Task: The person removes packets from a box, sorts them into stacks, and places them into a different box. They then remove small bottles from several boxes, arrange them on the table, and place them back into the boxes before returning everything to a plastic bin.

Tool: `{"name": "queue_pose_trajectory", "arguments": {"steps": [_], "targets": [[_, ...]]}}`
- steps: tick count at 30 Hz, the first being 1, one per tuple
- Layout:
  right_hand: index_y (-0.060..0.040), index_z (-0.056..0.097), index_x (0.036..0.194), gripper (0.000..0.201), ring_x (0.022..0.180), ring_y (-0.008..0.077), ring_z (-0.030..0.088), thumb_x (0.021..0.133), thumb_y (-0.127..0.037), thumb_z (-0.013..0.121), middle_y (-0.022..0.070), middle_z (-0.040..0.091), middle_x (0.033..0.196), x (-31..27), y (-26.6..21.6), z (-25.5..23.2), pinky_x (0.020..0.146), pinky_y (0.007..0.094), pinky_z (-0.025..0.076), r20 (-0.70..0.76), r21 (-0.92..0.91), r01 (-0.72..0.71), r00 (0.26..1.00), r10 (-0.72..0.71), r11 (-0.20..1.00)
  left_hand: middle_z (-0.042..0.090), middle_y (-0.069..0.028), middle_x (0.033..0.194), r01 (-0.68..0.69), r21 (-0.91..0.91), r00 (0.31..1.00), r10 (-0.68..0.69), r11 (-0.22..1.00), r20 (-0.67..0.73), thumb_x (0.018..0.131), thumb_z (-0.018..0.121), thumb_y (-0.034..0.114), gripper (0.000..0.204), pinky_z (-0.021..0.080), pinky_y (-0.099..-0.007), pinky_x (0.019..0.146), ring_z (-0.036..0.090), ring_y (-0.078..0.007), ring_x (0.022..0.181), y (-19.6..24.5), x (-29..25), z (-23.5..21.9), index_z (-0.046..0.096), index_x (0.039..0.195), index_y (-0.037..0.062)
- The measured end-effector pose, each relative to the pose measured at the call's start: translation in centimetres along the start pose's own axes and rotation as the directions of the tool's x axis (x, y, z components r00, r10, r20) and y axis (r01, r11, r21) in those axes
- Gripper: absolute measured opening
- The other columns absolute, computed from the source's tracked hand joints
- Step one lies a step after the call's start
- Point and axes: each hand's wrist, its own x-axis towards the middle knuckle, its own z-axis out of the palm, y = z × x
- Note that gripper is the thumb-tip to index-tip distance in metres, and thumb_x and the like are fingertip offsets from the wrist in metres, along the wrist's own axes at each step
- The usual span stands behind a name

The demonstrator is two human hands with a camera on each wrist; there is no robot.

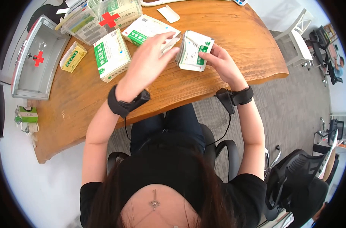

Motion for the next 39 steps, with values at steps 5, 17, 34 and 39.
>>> {"name": "queue_pose_trajectory", "arguments": {"steps": [5, 17, 34, 39], "targets": [[0.0061, 0.05, 0.123, 0.042, 0.097, 0.0111, 0.058, 0.091, -0.019, 0.059, 0.0079, 0.06, 0.11, 0.8, -1.3, 0.7, 0.082, 0.0261, 0.048, -0.097, 0.11, -0.154, 0.982, 0.165, 0.982, 0.053, -0.0161, 0.126, -0.048, 0.214, 0.997, 0.032, 0.976, 0.077, 0.086, 0.062, 0.026, 0.04, 0.034, -0.0424, 0.103, 0.044, -0.0328, 0.123, -3.5, 0.9, -1.8, 0.056, 0.121, 0.0079], [0.0095, 0.053, 0.115, 0.043, 0.089, 0.0094, 0.059, 0.086, -0.021, 0.062, 0.0089, 0.063, 0.103, 3.1, -0.9, 1.2, 0.074, 0.022, 0.047, 0.133, -0.053, -0.373, 0.917, 0.377, 0.926, 0.029, -0.0248, 0.145, 0.016, 0.489, 0.96, -0.15, 0.872, 0.235, 0.089, 0.054, 0.032, 0.056, 0.022, -0.0596, 0.108, 0.024, -0.051, 0.133, -5.1, 0.7, 1.2, 0.038, 0.14, 0.017], [0.01, 0.042, 0.127, 0.058, 0.084, 0.0144, 0.06, 0.085, -0.025, 0.063, 0.0122, 0.061, 0.102, 5.9, 1.8, 2.9, 0.063, 0.0274, 0.049, -0.263, -0.096, -0.207, 0.949, 0.175, 0.974, 0.028, -0.0275, 0.144, -0.018, 0.48, 0.966, -0.108, 0.877, 0.233, 0.09, 0.051, 0.023, 0.056, 0.024, -0.0639, 0.105, 0.026, -0.0527, 0.13, -4.0, 0.3, 2.0, 0.032, 0.143, 0.0177], [0.0064, 0.041, 0.128, 0.054, 0.09, 0.0132, 0.058, 0.086, -0.019, 0.064, 0.0118, 0.06, 0.108, 6.1, 1.7, 4.1, 0.068, 0.0267, 0.048, -0.335, -0.055, -0.231, 0.921, 0.2, 0.971, 0.027, -0.0275, 0.145, -0.018, 0.463, 0.954, -0.123, 0.886, 0.273, 0.088, 0.055, 0.023, 0.06, 0.024, -0.0646, 0.104, 0.024, -0.0536, 0.131, -4.0, 0.5, 1.8, 0.032, 0.143, 0.018]]}}
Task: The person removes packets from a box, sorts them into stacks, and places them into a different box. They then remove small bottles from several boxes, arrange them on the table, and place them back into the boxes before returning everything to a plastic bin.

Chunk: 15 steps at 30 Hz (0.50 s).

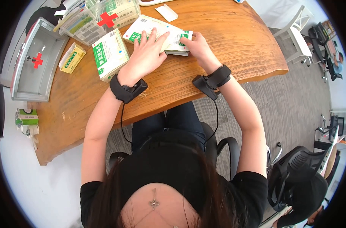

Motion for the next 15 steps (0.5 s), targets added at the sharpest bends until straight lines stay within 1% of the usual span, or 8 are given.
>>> {"name": "queue_pose_trajectory", "arguments": {"steps": [5, 7, 8, 9, 11, 12, 13, 15], "targets": [[0.0096, 0.039, 0.124, 0.049, 0.094, 0.0164, 0.059, 0.088, -0.016, 0.061, 0.0153, 0.059, 0.112, -0.1, 0.2, 1.4, 0.072, 0.0286, 0.051, 0.014, 0.076, 0.048, 0.999, -0.05, 0.996, 0.025, -0.0271, 0.146, 0.044, -0.033, 0.996, -0.041, 0.998, 0.08, 0.085, 0.056, 0.022, 0.063, 0.022, -0.0632, 0.106, 0.021, -0.0535, 0.132, 0.6, 0.3, -0.8, 0.031, 0.143, 0.0186], [0.0071, 0.042, 0.125, 0.043, 0.097, 0.0165, 0.059, 0.091, -0.016, 0.055, 0.0128, 0.059, 0.114, -0.1, 0.2, 1.8, 0.075, 0.0282, 0.05, 0.193, 0.154, 0.058, 0.977, -0.087, 0.986, 0.026, -0.0266, 0.146, 0.045, -0.064, 0.997, -0.041, 0.997, 0.065, 0.085, 0.057, 0.023, 0.063, 0.022, -0.0627, 0.106, 0.021, -0.0532, 0.133, 0.1, 0.4, -0.6, 0.032, 0.143, 0.0182], [0.0039, 0.047, 0.125, 0.038, 0.097, 0.0163, 0.059, 0.093, -0.017, 0.053, 0.0105, 0.058, 0.115, -0.4, -0.2, 2.0, 0.078, 0.0273, 0.05, 0.226, 0.256, 0.011, 0.972, -0.071, 0.966, 0.026, -0.026, 0.146, 0.048, -0.096, 0.997, -0.043, 0.994, 0.057, 0.084, 0.057, 0.024, 0.064, 0.022, -0.0623, 0.106, 0.021, -0.0529, 0.133, -0.1, 0.4, -0.7, 0.033, 0.142, 0.0178], [0.0039, 0.047, 0.125, 0.038, 0.097, 0.0163, 0.059, 0.093, -0.017, 0.053, 0.0105, 0.058, 0.115, -0.7, -0.7, 1.7, 0.078, 0.0273, 0.05, 0.235, 0.253, 0.013, 0.969, -0.074, 0.967, 0.026, -0.026, 0.146, 0.057, -0.094, 0.997, -0.052, 0.994, 0.052, 0.084, 0.057, 0.024, 0.064, 0.022, -0.0623, 0.106, 0.021, -0.0529, 0.133, -0.4, 0.3, -0.8, 0.033, 0.142, 0.0178], [0.0038, 0.051, 0.12, 0.036, 0.097, 0.016, 0.06, 0.092, -0.018, 0.055, 0.0101, 0.059, 0.112, -1.3, -2.2, 0.6, 0.079, 0.0273, 0.051, 0.286, -0.001, -0.019, 0.958, 0.018, 1.0, 0.027, -0.0253, 0.146, 0.047, -0.174, 0.998, -0.038, 0.984, 0.053, 0.083, 0.058, 0.025, 0.064, 0.021, -0.0614, 0.107, 0.021, -0.0521, 0.133, -0.6, 0.2, -0.9, 0.036, 0.141, 0.0164], [0.0045, 0.054, 0.115, 0.034, 0.091, 0.0148, 0.061, 0.091, -0.019, 0.057, 0.0095, 0.062, 0.105, -1.1, -2.3, 0.0, 0.078, 0.0269, 0.052, 0.305, -0.136, 0.048, 0.952, -0.004, 0.99, 0.027, -0.0253, 0.146, 0.054, -0.175, 0.998, -0.047, 0.983, 0.045, 0.083, 0.058, 0.025, 0.064, 0.021, -0.0614, 0.107, 0.021, -0.0521, 0.133, -0.6, 0.2, -0.9, 0.036, 0.141, 0.0164], [0.0045, 0.054, 0.115, 0.034, 0.091, 0.0148, 0.061, 0.091, -0.019, 0.057, 0.0095, 0.062, 0.105, -0.9, -2.2, -0.6, 0.078, 0.0269, 0.052, 0.315, -0.145, 0.061, 0.949, -0.012, 0.988, 0.027, -0.0255, 0.146, 0.046, -0.157, 0.997, -0.036, 0.987, 0.069, 0.082, 0.059, 0.025, 0.064, 0.021, -0.0613, 0.107, 0.021, -0.052, 0.133, -0.5, 0.2, -0.9, 0.037, 0.141, 0.0159], [0.006, 0.056, 0.111, 0.03, 0.085, 0.0136, 0.062, 0.091, -0.017, 0.057, 0.0089, 0.063, 0.097, -0.2, -1.4, -1.2, 0.076, 0.0252, 0.053, 0.41, -0.108, -0.041, 0.908, 0.082, 0.993, 0.028, -0.0264, 0.145, 0.038, -0.134, 0.996, -0.026, 0.99, 0.088, 0.081, 0.059, 0.026, 0.062, 0.02, -0.0619, 0.107, 0.022, -0.0521, 0.133, -0.4, 0.2, -1.0, 0.039, 0.139, 0.0148]]}}
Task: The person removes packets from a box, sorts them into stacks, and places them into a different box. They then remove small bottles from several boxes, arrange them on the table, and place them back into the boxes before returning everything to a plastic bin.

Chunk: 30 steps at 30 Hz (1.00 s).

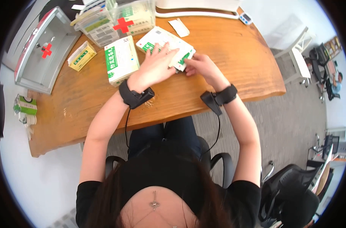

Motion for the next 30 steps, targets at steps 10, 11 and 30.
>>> {"name": "queue_pose_trajectory", "arguments": {"steps": [10, 11, 30], "targets": [[0.0116, 0.048, 0.119, 0.036, 0.089, 0.0172, 0.063, 0.092, -0.012, 0.055, 0.0135, 0.062, 0.101, 0.9, 0.6, 2.2, 0.079, 0.0256, 0.054, -0.049, 0.272, 0.11, 0.994, -0.1, 0.956, 0.027, -0.0287, 0.144, -0.036, 0.026, 0.999, 0.037, 0.999, -0.015, 0.084, 0.056, 0.02, 0.057, 0.022, -0.066, 0.103, 0.022, -0.0561, 0.131, 0.1, -0.2, 0.3, 0.04, 0.138, 0.015], [0.0116, 0.048, 0.119, 0.036, 0.089, 0.0172, 0.063, 0.092, -0.012, 0.055, 0.0135, 0.062, 0.101, 0.4, 0.2, 2.2, 0.079, 0.0256, 0.054, -0.049, 0.272, 0.113, 0.993, -0.103, 0.956, 0.027, -0.0287, 0.144, -0.037, 0.028, 0.999, 0.037, 0.999, -0.016, 0.084, 0.056, 0.02, 0.057, 0.022, -0.066, 0.103, 0.022, -0.0561, 0.131, -0.1, -0.3, 0.2, 0.04, 0.138, 0.015], [0.0093, 0.057, 0.103, 0.029, 0.081, 0.0191, 0.066, 0.094, -0.018, 0.054, 0.0151, 0.065, 0.093, 0.6, -0.3, 0.6, 0.075, 0.0277, 0.056, 0.046, 0.01, -0.038, 0.998, 0.038, 0.999, 0.025, -0.0234, 0.147, -0.088, -0.047, 0.994, 0.085, 0.995, -0.069, 0.082, 0.056, 0.017, 0.059, 0.017, -0.0645, 0.106, 0.017, -0.0533, 0.134, -0.3, -1.3, 0.8, 0.04, 0.139, 0.018]]}}
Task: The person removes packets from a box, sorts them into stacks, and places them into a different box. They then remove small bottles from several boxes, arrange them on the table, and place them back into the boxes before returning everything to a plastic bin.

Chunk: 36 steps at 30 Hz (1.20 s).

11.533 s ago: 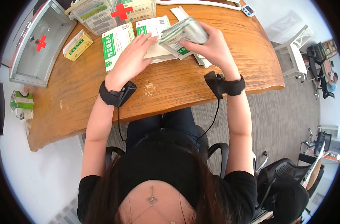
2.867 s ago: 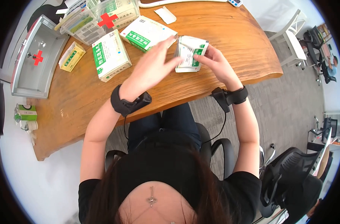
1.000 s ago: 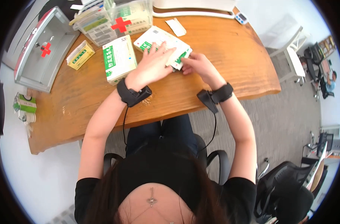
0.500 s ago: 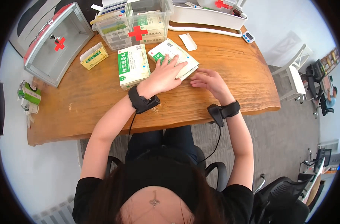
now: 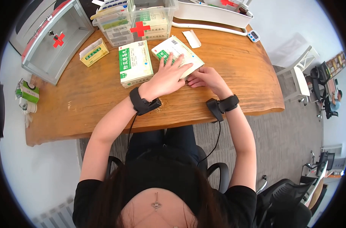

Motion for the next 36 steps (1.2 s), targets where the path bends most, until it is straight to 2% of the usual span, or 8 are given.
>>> {"name": "queue_pose_trajectory", "arguments": {"steps": [6, 9, 11, 13, 23, 30, 32, 36], "targets": [[0.0051, 0.063, 0.099, 0.029, 0.08, 0.0156, 0.066, 0.092, -0.023, 0.059, 0.0114, 0.066, 0.092, -1.8, -1.3, -4.8, 0.072, 0.0269, 0.055, -0.02, -0.21, 0.057, 0.998, -0.062, 0.976, 0.023, -0.0187, 0.15, -0.041, -0.058, 0.995, 0.046, 0.997, 0.087, 0.081, 0.058, 0.017, 0.062, 0.013, -0.0588, 0.111, 0.013, -0.0461, 0.138, -1.7, -0.8, -1.3, 0.039, 0.14, 0.0201], [0.0011, 0.066, 0.097, 0.026, 0.085, 0.0211, 0.066, 0.088, -0.023, 0.062, 0.0113, 0.067, 0.091, 1.0, -2.6, -6.6, 0.074, 0.0304, 0.053, -0.15, -0.524, 0.161, 0.949, -0.277, 0.837, 0.023, -0.0174, 0.15, -0.055, -0.049, 0.992, 0.06, 0.997, 0.112, 0.081, 0.058, 0.016, 0.062, 0.013, -0.0574, 0.111, 0.013, -0.0441, 0.139, -1.9, -0.6, -1.3, 0.039, 0.14, 0.0206], [-0.005, 0.068, 0.099, 0.022, 0.096, 0.0301, 0.062, 0.086, -0.021, 0.062, 0.0156, 0.065, 0.099, 3.9, -3.7, -5.8, 0.082, 0.0353, 0.049, -0.046, -0.833, 0.301, 0.799, -0.6, 0.464, 0.024, -0.0172, 0.15, -0.055, -0.032, 0.992, 0.058, 0.998, 0.111, 0.081, 0.058, 0.016, 0.062, 0.013, -0.0572, 0.111, 0.014, -0.0438, 0.139, -1.9, -0.8, -1.1, 0.039, 0.14, 0.0207], [-0.0103, 0.068, 0.103, 0.024, 0.103, 0.0372, 0.055, 0.083, -0.022, 0.062, 0.0212, 0.06, 0.108, 7.1, -4.0, -4.9, 0.089, 0.038, 0.045, 0.035, -0.846, 0.352, 0.786, -0.617, 0.401, 0.026, -0.0168, 0.149, -0.072, -0.026, 0.995, 0.073, 0.997, 0.062, 0.081, 0.059, 0.017, 0.062, 0.015, -0.0574, 0.111, 0.016, -0.0443, 0.138, -1.9, -1.1, -0.9, 0.039, 0.139, 0.0202], [-0.0069, 0.072, 0.097, 0.028, 0.101, 0.0363, 0.056, 0.079, -0.019, 0.054, 0.0243, 0.063, 0.097, 11.5, -2.4, -3.4, 0.092, 0.0424, 0.044, -0.09, -0.901, 0.169, 0.827, -0.555, 0.399, 0.027, -0.0134, 0.148, -0.144, -0.015, 0.988, 0.145, 0.989, 0.046, 0.081, 0.059, 0.017, 0.06, 0.017, -0.056, 0.111, 0.018, -0.0442, 0.137, -2.4, -2.7, -1.7, 0.041, 0.137, 0.0205], [-0.0035, 0.07, 0.091, 0.027, 0.095, 0.0388, 0.057, 0.081, -0.014, 0.048, 0.0215, 0.064, 0.093, 10.8, -1.3, -3.8, 0.087, 0.0413, 0.046, -0.052, -0.986, 0.06, 0.768, -0.638, 0.153, 0.028, -0.0135, 0.148, -0.145, 0.011, 0.989, 0.145, 0.989, 0.0, 0.081, 0.059, 0.016, 0.06, 0.017, -0.0568, 0.11, 0.02, -0.0443, 0.136, -2.3, -3.4, -1.4, 0.041, 0.138, 0.02], [0.003, 0.064, 0.099, 0.029, 0.099, 0.0395, 0.058, 0.081, -0.017, 0.054, 0.0258, 0.057, 0.114, 11.0, -1.8, -6.0, 0.093, 0.0438, 0.043, -0.288, -0.957, -0.263, 0.91, -0.299, 0.121, 0.028, -0.0137, 0.148, -0.149, -0.004, 0.989, 0.149, 0.989, -0.003, 0.081, 0.06, 0.016, 0.06, 0.017, -0.057, 0.11, 0.02, -0.0444, 0.136, -2.4, -3.6, -1.3, 0.041, 0.138, 0.0201], [0.0071, 0.061, 0.105, 0.035, 0.108, 0.0415, 0.055, 0.085, -0.018, 0.048, 0.0253, 0.057, 0.115, 8.3, -2.2, -10.3, 0.092, 0.0443, 0.045, -0.447, -0.894, -0.393, 0.812, -0.375, 0.214, 0.028, -0.0148, 0.148, -0.153, 0.006, 0.988, 0.153, 0.988, -0.011, 0.08, 0.06, 0.016, 0.061, 0.018, -0.0572, 0.11, 0.02, -0.0445, 0.136, -2.4, -3.6, -1.2, 0.041, 0.138, 0.0196]]}}
